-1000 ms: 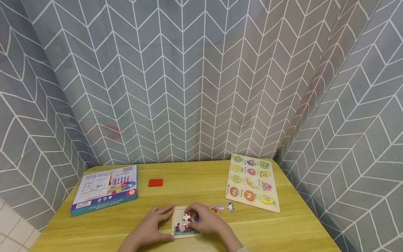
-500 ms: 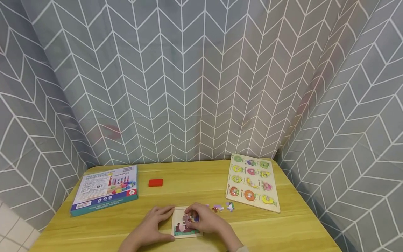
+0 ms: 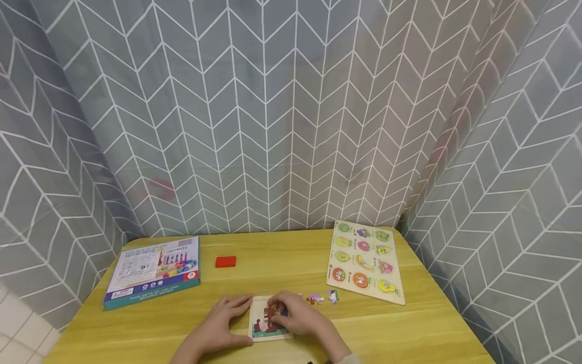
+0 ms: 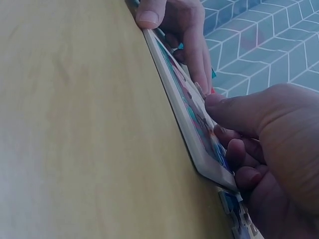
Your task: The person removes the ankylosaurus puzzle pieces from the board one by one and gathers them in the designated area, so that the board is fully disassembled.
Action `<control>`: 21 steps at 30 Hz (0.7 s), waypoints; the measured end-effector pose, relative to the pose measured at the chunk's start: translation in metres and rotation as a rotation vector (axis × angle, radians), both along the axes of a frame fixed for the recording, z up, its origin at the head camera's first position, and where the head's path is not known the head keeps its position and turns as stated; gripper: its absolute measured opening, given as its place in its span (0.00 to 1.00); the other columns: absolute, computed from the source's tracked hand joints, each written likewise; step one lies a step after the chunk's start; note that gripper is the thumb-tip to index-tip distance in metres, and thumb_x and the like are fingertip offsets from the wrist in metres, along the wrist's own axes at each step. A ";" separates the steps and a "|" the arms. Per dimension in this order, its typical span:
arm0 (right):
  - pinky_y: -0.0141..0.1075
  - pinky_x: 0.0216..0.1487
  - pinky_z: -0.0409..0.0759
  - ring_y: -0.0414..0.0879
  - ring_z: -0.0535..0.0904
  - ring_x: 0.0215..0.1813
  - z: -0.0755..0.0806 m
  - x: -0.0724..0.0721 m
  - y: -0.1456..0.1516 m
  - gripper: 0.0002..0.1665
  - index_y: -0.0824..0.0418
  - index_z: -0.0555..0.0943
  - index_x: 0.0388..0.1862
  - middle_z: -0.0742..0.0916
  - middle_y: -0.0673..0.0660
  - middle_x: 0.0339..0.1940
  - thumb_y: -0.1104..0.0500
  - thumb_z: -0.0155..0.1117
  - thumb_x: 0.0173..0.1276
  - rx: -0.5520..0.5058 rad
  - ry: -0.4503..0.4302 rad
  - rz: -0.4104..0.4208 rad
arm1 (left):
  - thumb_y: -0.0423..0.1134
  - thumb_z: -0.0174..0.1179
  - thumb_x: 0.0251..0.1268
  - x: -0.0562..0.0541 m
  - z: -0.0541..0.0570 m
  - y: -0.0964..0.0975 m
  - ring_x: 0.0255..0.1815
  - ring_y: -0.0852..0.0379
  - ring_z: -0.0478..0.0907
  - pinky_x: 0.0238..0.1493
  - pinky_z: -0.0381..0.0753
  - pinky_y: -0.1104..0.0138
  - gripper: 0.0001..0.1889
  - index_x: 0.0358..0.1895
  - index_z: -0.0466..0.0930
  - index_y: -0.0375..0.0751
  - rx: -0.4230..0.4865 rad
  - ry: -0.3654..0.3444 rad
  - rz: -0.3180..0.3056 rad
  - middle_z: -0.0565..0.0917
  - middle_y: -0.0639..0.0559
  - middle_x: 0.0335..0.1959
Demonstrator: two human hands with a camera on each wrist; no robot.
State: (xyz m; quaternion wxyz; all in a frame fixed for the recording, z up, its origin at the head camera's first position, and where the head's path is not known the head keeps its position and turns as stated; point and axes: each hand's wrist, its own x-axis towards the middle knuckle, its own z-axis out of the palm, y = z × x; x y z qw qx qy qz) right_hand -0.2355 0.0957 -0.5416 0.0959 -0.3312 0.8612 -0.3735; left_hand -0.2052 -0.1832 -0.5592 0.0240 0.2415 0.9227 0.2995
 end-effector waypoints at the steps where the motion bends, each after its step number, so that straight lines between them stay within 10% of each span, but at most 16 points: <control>1: 0.28 0.44 0.77 0.31 0.73 0.40 0.001 0.000 0.000 0.17 0.57 0.83 0.61 0.80 0.41 0.41 0.56 0.70 0.76 0.004 0.008 0.000 | 0.75 0.71 0.53 -0.001 0.000 0.000 0.54 0.62 0.63 0.59 0.73 0.56 0.52 0.79 0.73 0.50 -0.002 0.002 0.002 0.72 0.58 0.79; 21: 0.29 0.46 0.79 0.31 0.77 0.44 0.010 0.001 0.002 0.18 0.59 0.83 0.62 0.84 0.45 0.47 0.58 0.70 0.76 -0.042 0.002 0.001 | 0.74 0.72 0.53 -0.002 0.000 0.001 0.55 0.61 0.63 0.59 0.74 0.56 0.52 0.78 0.73 0.50 0.013 -0.021 -0.004 0.72 0.58 0.79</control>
